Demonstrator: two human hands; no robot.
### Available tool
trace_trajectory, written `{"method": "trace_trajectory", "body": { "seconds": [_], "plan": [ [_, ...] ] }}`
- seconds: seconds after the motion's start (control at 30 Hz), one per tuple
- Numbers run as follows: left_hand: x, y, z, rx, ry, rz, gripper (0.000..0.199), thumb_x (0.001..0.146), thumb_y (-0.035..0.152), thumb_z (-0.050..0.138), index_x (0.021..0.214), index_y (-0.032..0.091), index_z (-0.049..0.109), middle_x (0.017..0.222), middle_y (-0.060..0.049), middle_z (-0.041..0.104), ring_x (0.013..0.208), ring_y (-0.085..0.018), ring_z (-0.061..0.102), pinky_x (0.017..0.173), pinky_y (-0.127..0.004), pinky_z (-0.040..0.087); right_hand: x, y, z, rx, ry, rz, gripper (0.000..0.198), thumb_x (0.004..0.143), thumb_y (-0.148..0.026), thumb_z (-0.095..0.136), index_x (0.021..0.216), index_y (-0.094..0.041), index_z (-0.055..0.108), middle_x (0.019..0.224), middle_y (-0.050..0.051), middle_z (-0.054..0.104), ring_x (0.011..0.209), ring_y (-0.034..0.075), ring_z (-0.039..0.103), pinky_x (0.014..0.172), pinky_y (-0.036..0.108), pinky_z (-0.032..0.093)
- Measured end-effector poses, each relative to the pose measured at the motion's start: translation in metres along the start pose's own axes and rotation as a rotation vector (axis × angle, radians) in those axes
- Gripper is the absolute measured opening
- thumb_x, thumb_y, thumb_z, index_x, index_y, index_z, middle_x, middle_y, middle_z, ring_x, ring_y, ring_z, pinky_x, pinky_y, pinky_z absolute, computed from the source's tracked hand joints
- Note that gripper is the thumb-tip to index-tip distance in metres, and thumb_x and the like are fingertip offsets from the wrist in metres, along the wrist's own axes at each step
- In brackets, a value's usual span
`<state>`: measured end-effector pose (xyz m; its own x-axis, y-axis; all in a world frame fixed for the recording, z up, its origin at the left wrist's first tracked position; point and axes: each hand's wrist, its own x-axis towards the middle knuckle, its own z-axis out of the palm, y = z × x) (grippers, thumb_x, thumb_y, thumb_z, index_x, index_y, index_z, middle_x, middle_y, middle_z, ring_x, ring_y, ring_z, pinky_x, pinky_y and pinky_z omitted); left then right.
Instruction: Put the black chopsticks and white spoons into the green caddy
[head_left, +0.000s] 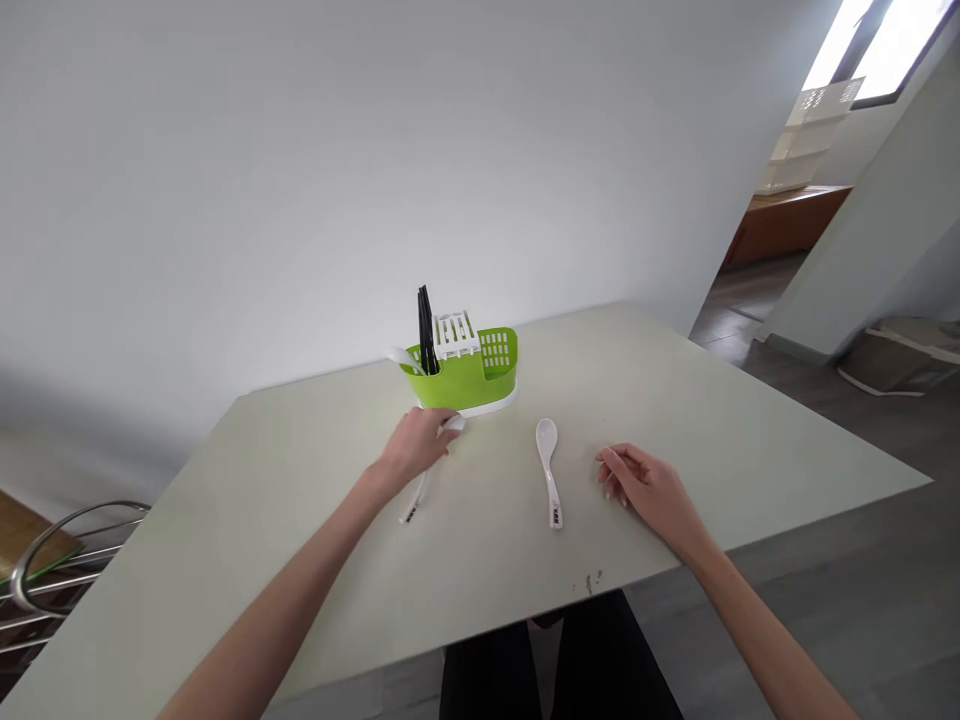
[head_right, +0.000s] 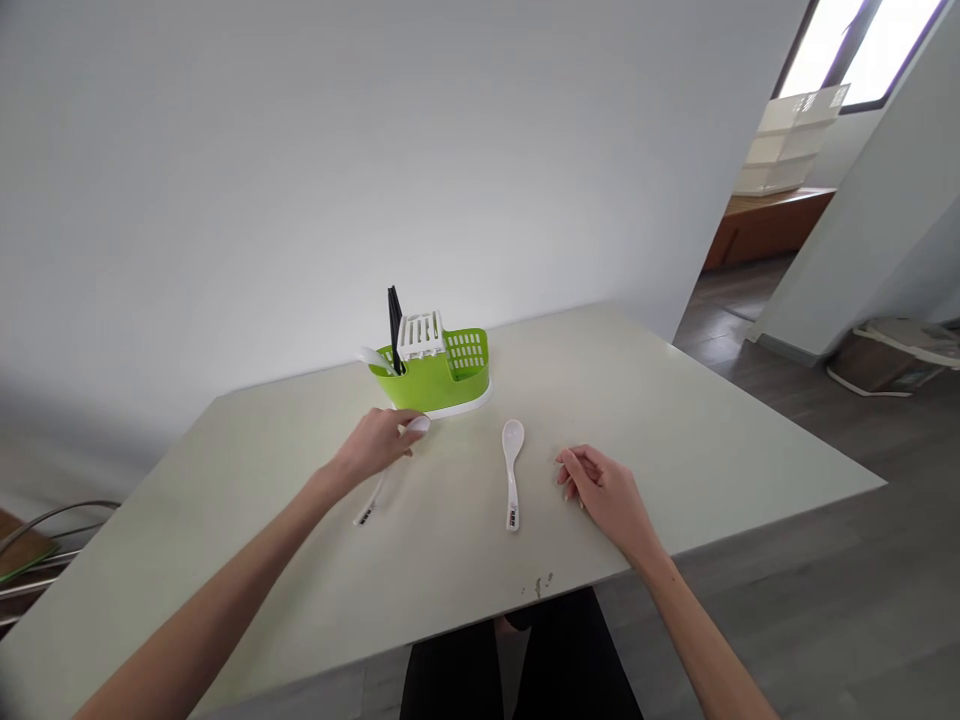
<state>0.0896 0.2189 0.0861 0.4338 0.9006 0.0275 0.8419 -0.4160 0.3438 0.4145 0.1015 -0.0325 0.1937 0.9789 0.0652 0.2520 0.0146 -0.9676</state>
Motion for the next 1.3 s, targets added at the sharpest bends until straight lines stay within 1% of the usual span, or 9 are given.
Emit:
{"method": "trace_trajectory", "body": {
  "seconds": [0.07, 0.13, 0.23, 0.3, 0.43, 0.67, 0.83, 0.97, 1.3],
  "plan": [
    [-0.005, 0.004, -0.037, -0.097, 0.058, 0.052, 0.025, 0.094, 0.044, 0.061, 0.091, 0.027, 0.079, 0.086, 0.001, 0.080, 0.069, -0.022, 0.077, 0.072, -0.031, 0.057, -0.002, -0.002, 0.000, -0.010, -0.001, -0.001, 0.052, 0.095, -0.072, 0.053, 0.092, -0.022, 0.068, 0.078, 0.007, 0.073, 0.059, 0.017, 0.060, 0.055, 0.029, 0.048],
    [-0.011, 0.010, -0.075, -0.142, 0.196, 0.137, 0.031, 0.092, 0.053, 0.064, 0.094, 0.027, 0.081, 0.094, 0.001, 0.082, 0.084, -0.023, 0.077, 0.079, -0.031, 0.058, -0.003, -0.003, -0.001, -0.016, -0.005, 0.002, 0.051, 0.095, -0.071, 0.053, 0.091, -0.022, 0.068, 0.078, 0.006, 0.072, 0.058, 0.017, 0.060, 0.055, 0.029, 0.048],
    [-0.014, 0.018, -0.119, -0.188, 0.492, 0.154, 0.032, 0.093, 0.053, 0.065, 0.095, 0.026, 0.083, 0.102, -0.001, 0.082, 0.097, -0.024, 0.074, 0.085, -0.032, 0.057, -0.003, -0.002, 0.000, -0.014, -0.013, 0.012, 0.050, 0.095, -0.070, 0.053, 0.090, -0.023, 0.068, 0.078, 0.006, 0.073, 0.059, 0.017, 0.060, 0.055, 0.029, 0.047],
    [-0.011, 0.020, -0.136, -0.216, 0.664, 0.140, 0.030, 0.093, 0.050, 0.066, 0.091, 0.025, 0.082, 0.104, -0.002, 0.081, 0.101, -0.024, 0.072, 0.086, -0.032, 0.056, -0.003, -0.001, 0.001, -0.010, -0.016, 0.014, 0.049, 0.095, -0.069, 0.054, 0.091, -0.023, 0.068, 0.078, 0.006, 0.073, 0.059, 0.017, 0.060, 0.055, 0.029, 0.047],
    [0.007, 0.016, -0.143, -0.353, 0.801, 0.144, 0.032, 0.093, 0.050, 0.067, 0.095, 0.021, 0.081, 0.102, -0.006, 0.080, 0.096, -0.021, 0.071, 0.078, -0.030, 0.056, -0.002, 0.000, 0.001, 0.002, -0.011, 0.006, 0.049, 0.095, -0.069, 0.054, 0.092, -0.022, 0.068, 0.080, 0.007, 0.074, 0.060, 0.018, 0.061, 0.055, 0.029, 0.048],
    [0.039, 0.004, -0.121, -0.530, 0.981, 0.120, 0.032, 0.090, 0.050, 0.070, 0.094, 0.020, 0.079, 0.097, -0.005, 0.079, 0.061, -0.011, 0.063, 0.053, -0.024, 0.050, -0.002, -0.005, 0.001, 0.000, -0.023, -0.001, 0.050, 0.096, -0.069, 0.052, 0.092, -0.022, 0.067, 0.080, 0.006, 0.074, 0.059, 0.017, 0.061, 0.056, 0.029, 0.047],
    [0.043, -0.003, -0.112, -0.465, 0.933, 0.115, 0.027, 0.088, 0.046, 0.073, 0.095, 0.021, 0.078, 0.091, -0.002, 0.077, 0.058, -0.011, 0.068, 0.063, -0.026, 0.060, -0.001, -0.002, 0.002, 0.015, -0.025, -0.003, 0.050, 0.095, -0.070, 0.053, 0.092, -0.022, 0.068, 0.079, 0.007, 0.073, 0.058, 0.017, 0.061, 0.055, 0.029, 0.047],
    [0.040, -0.012, -0.106, -0.343, 0.851, 0.148, 0.021, 0.090, 0.042, 0.072, 0.095, 0.022, 0.077, 0.087, 0.000, 0.077, 0.064, -0.014, 0.073, 0.066, -0.025, 0.058, 0.000, 0.001, 0.002, 0.009, -0.026, -0.005, 0.049, 0.096, -0.068, 0.053, 0.094, -0.021, 0.068, 0.080, 0.007, 0.074, 0.059, 0.017, 0.061, 0.056, 0.029, 0.047],
    [0.023, -0.051, -0.081, -0.087, 0.486, 0.217, 0.027, 0.098, 0.045, 0.059, 0.102, 0.023, 0.074, 0.091, -0.002, 0.079, 0.074, -0.018, 0.076, 0.070, -0.027, 0.055, -0.001, 0.001, 0.003, -0.004, -0.027, 0.002, 0.050, 0.096, -0.069, 0.053, 0.093, -0.022, 0.067, 0.080, 0.006, 0.073, 0.060, 0.017, 0.061, 0.056, 0.029, 0.047]
  ]
}}
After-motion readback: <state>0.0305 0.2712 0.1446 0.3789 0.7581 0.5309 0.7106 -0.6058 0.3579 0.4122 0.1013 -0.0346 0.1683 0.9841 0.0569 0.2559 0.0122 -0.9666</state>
